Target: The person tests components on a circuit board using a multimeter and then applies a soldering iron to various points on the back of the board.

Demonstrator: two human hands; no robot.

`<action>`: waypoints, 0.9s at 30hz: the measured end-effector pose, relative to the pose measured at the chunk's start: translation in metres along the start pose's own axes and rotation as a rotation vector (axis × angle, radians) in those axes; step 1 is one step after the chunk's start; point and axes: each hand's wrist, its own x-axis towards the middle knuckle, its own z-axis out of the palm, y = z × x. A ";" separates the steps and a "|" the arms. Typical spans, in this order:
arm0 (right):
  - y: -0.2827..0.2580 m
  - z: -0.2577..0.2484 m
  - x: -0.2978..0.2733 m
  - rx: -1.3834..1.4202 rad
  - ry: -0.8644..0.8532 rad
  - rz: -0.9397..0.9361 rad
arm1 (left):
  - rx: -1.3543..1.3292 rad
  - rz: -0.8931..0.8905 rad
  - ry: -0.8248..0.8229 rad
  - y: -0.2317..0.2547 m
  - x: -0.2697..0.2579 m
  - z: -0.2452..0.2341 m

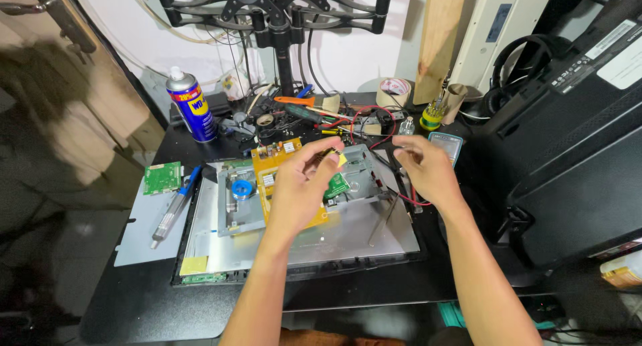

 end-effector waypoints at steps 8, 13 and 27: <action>0.070 0.048 0.022 -0.710 -0.036 0.153 | -0.217 -0.190 -0.006 -0.083 0.059 -0.028; 0.082 0.053 0.026 -0.777 0.004 0.111 | -0.226 -0.225 -0.021 -0.100 0.066 -0.031; 0.040 -0.022 0.009 -0.477 0.685 0.070 | -0.257 -0.113 0.087 -0.089 0.069 -0.025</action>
